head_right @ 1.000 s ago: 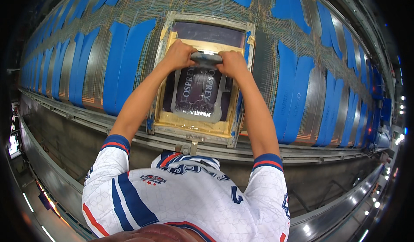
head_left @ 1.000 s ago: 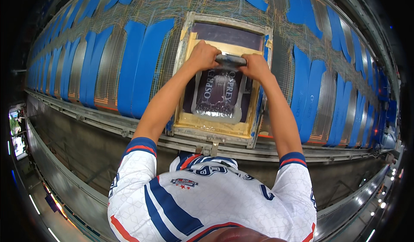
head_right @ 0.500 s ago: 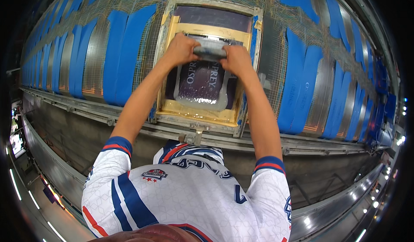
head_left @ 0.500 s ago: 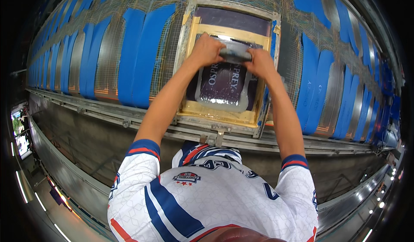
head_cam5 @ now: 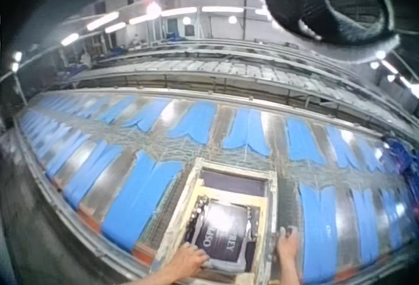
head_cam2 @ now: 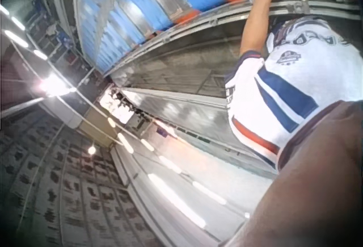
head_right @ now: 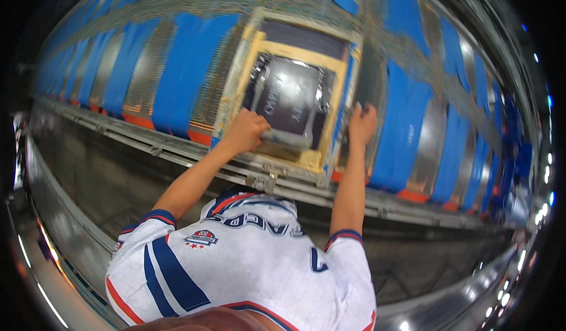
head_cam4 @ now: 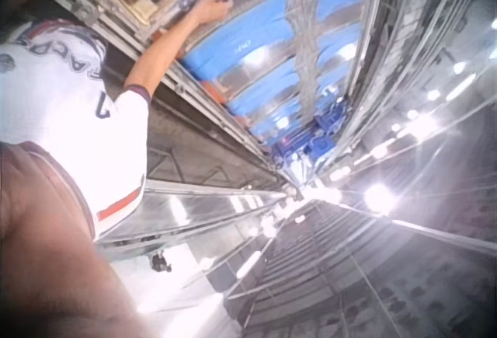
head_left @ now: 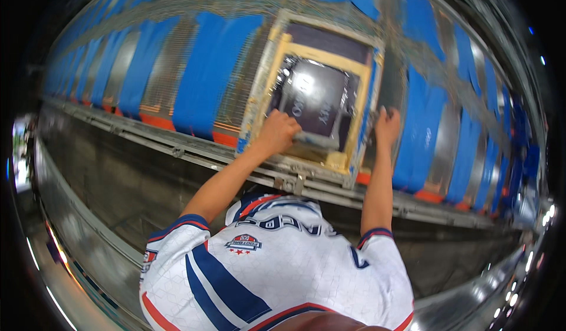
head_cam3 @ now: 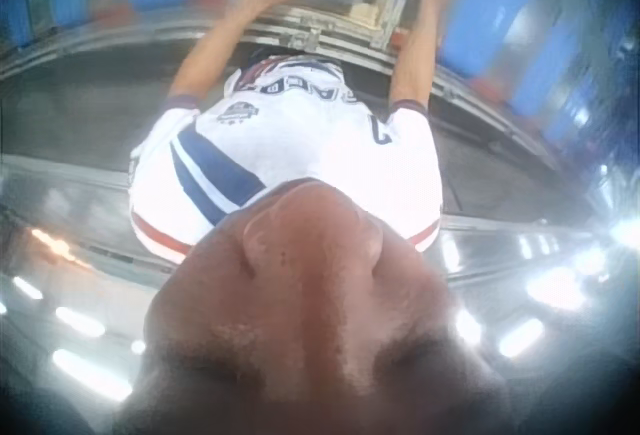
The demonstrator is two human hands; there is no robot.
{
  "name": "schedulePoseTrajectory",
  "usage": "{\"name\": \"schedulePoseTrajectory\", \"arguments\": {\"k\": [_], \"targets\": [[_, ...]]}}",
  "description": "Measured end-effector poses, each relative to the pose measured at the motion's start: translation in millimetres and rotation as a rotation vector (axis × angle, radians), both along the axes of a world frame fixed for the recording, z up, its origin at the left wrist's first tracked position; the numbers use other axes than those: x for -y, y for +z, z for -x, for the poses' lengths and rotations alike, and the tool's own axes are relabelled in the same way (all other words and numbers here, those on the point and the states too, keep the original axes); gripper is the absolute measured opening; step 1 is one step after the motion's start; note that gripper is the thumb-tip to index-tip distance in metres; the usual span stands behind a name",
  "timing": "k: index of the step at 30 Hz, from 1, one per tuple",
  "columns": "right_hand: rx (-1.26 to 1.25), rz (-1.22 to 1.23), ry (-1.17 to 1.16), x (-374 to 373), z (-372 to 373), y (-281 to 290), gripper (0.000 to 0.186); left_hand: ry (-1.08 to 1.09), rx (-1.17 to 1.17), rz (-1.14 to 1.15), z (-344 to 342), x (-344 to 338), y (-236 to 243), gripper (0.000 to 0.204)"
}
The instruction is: The person uses a squeegee to pull dark ink across a screen-printing frame mounted over a garment. The person repeatedly wipes the squeegee and repositions the frame while continuing to pull ink across the mesh.
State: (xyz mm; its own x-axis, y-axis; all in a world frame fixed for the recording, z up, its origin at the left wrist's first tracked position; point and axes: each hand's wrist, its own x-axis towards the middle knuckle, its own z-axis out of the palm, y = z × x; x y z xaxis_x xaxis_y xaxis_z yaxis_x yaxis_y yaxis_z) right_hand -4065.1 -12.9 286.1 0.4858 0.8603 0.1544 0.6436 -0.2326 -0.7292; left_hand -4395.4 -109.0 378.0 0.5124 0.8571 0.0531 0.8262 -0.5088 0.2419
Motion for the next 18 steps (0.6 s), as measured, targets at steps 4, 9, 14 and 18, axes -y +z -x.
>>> {"name": "schedulePoseTrajectory", "arguments": {"k": [4, 9, 14, 18], "targets": [[-0.031, 0.043, 0.101, 2, -14, -24, 0.030, -0.025, -0.010, -0.026, -4, 3, 1, 0.036], [-0.133, 0.035, 0.080, -3, 12, 40, 0.028, 0.046, 0.115, -0.048, 21, 13, 12, 0.036], [-0.190, -0.054, 0.112, -8, 87, 41, 0.025, 0.088, 0.082, -0.105, 80, 2, 33, 0.036], [-0.382, -0.104, 0.120, -4, 224, 29, 0.026, 0.088, 0.009, -0.035, 207, -13, 54, 0.031]]}}
